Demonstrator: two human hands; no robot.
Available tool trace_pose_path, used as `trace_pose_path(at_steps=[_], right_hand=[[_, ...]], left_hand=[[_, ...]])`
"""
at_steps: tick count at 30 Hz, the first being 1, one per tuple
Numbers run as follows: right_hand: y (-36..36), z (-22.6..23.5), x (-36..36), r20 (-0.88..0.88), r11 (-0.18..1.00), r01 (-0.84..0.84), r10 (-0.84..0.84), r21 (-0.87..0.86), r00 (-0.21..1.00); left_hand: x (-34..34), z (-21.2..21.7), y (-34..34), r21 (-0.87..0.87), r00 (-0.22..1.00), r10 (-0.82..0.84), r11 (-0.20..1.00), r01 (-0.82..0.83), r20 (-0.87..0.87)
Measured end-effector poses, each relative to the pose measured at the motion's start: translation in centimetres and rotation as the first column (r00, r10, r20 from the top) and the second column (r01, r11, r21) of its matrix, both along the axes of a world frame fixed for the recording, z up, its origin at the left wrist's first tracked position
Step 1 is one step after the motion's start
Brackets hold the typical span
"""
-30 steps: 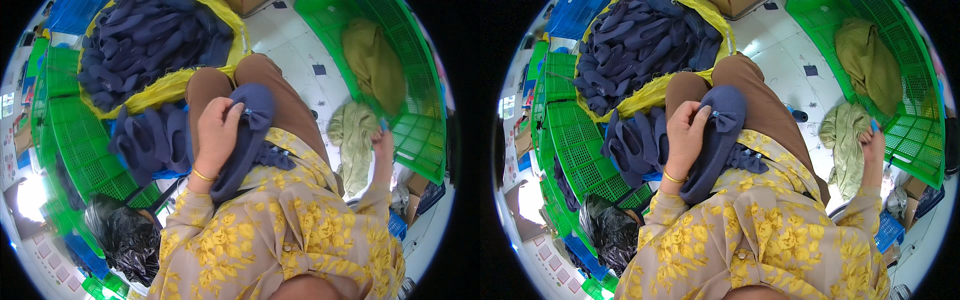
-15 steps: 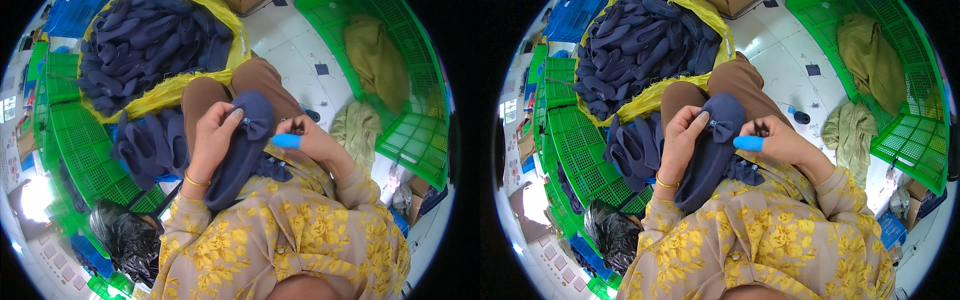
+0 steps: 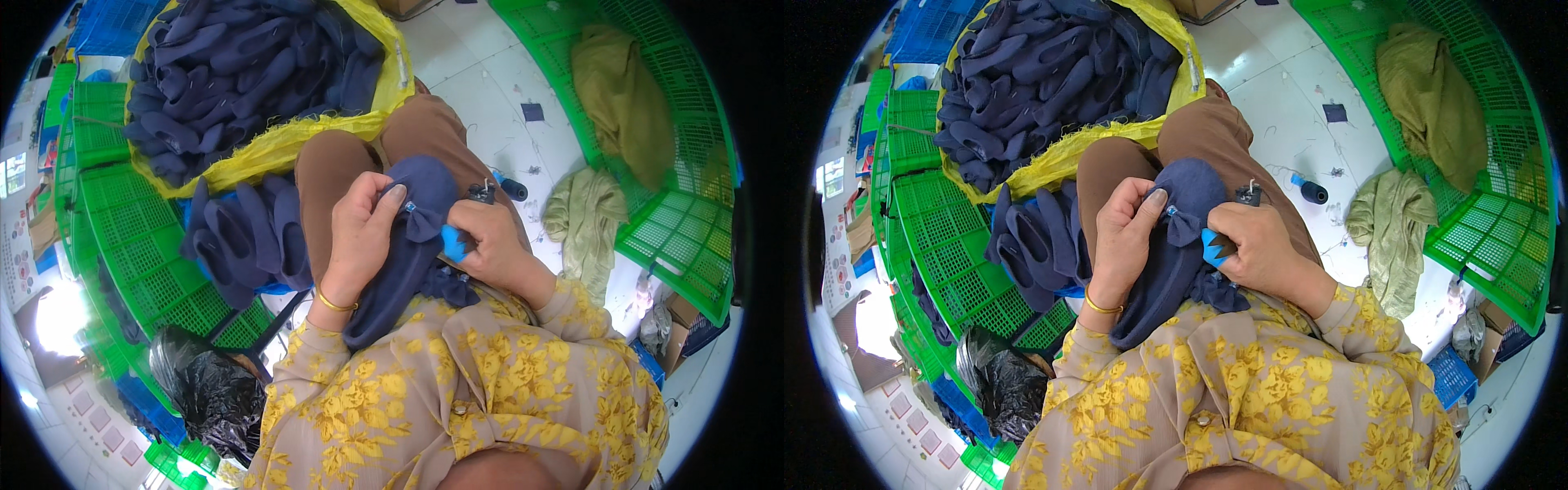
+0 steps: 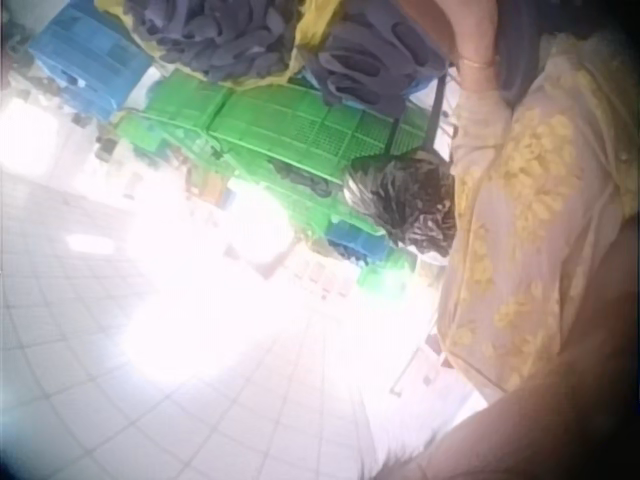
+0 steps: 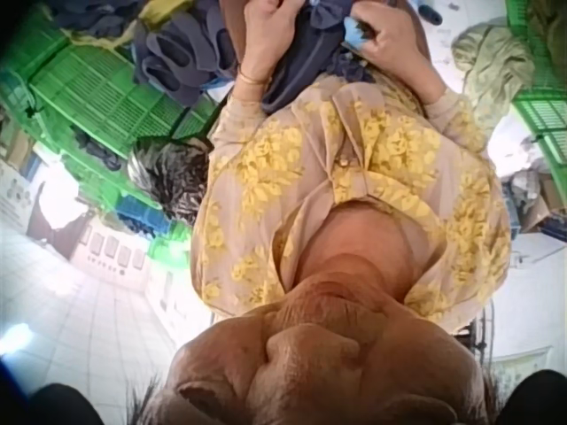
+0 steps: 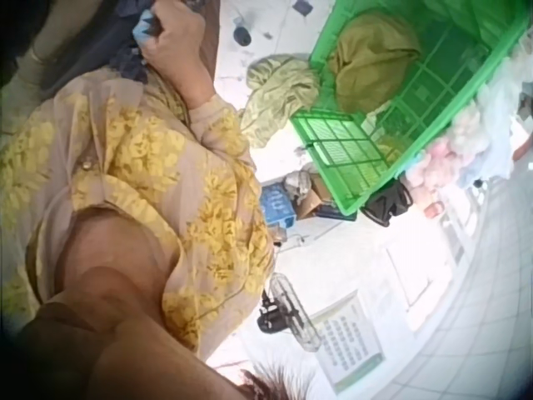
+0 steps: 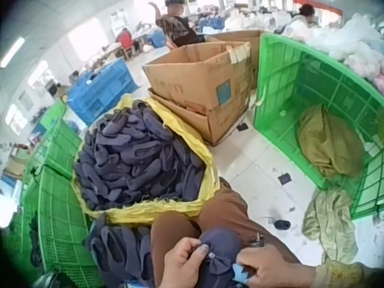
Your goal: The person sits on the floor and uses a blue-handled tool to stitch the upper part of a dark blue slip-on shoe. They repeatedly insert the tool and pull the thread to secure the seam, handling the shoe with both hands throughout the process.
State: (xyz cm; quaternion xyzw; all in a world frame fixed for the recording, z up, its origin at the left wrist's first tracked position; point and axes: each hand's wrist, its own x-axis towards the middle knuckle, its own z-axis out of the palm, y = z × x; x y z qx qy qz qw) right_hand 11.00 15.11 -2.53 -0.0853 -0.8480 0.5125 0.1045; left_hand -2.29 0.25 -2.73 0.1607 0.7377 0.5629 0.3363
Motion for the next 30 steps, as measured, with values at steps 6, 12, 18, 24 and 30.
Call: trace_pose_path(at_steps=[6, 12, 18, 24, 30], right_hand=[[-0.3, 1.3, 2.3, 0.108, 0.987, 0.059, -0.043, -0.151, 0.993], [0.4, 1.0, 3.6, 0.176, 0.968, 0.1, -0.06, -0.232, 0.983], [-1.0, 1.4, 3.8, 0.132, 0.926, 0.106, -0.062, -0.363, 0.989], [-0.8, 1.2, 4.5, 0.277, 0.85, 0.229, -0.103, -0.475, 0.955], [2.0, 0.8, 6.3, 0.515, 0.603, 0.635, -0.391, -0.482, 0.763]], left_hand=[[0.8, 0.4, 0.1, 0.036, 0.989, 0.107, 0.993, -0.111, 0.107], [0.6, 0.0, -0.4, 0.011, 1.0, -0.006, 1.0, 0.005, 0.027], [1.5, 0.5, 0.1, 0.071, 0.985, 0.115, 0.99, -0.125, 0.127], [1.4, -0.1, 0.0, 0.061, 0.999, 0.045, 0.997, -0.047, 0.023], [1.1, 1.5, -0.3, 0.048, 0.87, -0.052, 0.995, 0.087, -0.491]])
